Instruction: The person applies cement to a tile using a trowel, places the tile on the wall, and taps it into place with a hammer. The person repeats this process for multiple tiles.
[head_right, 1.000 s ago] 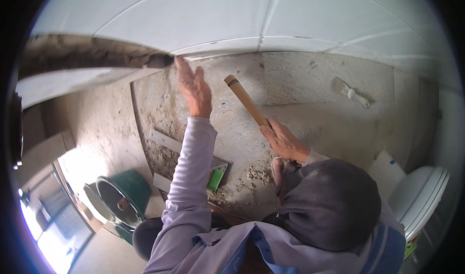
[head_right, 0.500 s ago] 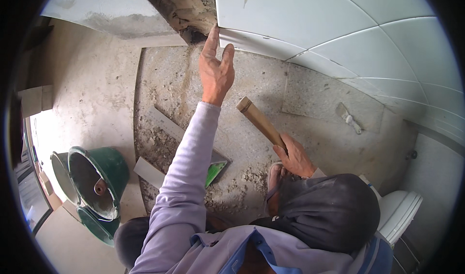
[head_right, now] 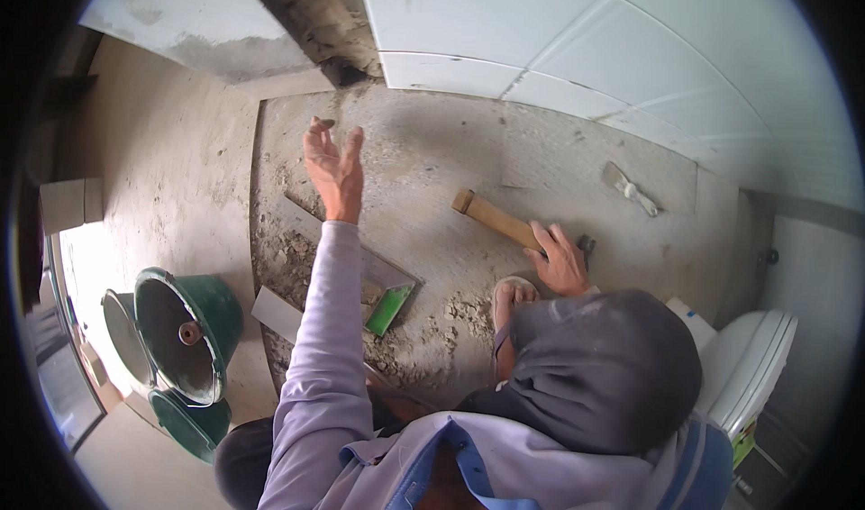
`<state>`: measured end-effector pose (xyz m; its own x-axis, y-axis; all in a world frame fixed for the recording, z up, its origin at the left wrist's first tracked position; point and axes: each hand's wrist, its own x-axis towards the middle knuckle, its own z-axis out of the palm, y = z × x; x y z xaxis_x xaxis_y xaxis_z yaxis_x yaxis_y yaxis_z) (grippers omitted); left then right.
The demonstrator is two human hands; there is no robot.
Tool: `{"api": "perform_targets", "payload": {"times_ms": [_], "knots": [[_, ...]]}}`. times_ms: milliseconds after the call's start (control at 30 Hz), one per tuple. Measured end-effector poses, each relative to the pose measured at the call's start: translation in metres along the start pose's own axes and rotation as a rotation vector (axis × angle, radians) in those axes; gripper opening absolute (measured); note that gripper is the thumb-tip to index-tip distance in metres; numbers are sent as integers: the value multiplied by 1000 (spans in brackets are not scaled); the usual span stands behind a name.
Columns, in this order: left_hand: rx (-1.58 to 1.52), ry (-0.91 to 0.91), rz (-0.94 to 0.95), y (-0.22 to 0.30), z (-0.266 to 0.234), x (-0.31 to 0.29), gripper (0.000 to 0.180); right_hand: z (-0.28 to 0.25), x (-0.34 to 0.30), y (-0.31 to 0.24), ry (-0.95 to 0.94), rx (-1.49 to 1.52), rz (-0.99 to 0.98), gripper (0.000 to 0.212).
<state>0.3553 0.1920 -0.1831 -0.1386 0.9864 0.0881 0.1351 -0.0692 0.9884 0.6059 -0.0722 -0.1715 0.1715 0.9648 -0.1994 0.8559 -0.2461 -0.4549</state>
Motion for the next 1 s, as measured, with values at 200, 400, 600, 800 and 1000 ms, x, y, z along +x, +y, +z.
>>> {"api": "perform_targets", "payload": {"times_ms": [200, 400, 600, 800, 1000], "knots": [[74, -342, -129, 42, -16, 11, 42, -2, -21, 8, 109, -105, -13, 46], [488, -871, -25, 103, -35, 29, 47, 9, -32, 26, 222, -142, -116, 44], [1038, -1188, 184, 159, -72, 41, 51, 20, -29, 34, 189, -137, -114, 45], [1321, -1222, 63, 190, -112, 14, 49, -12, 4, 14, 255, 120, -124, 44], [1457, -1257, -307, 217, -142, -41, 54, -30, 69, 33, 139, 75, -190, 39]]}}
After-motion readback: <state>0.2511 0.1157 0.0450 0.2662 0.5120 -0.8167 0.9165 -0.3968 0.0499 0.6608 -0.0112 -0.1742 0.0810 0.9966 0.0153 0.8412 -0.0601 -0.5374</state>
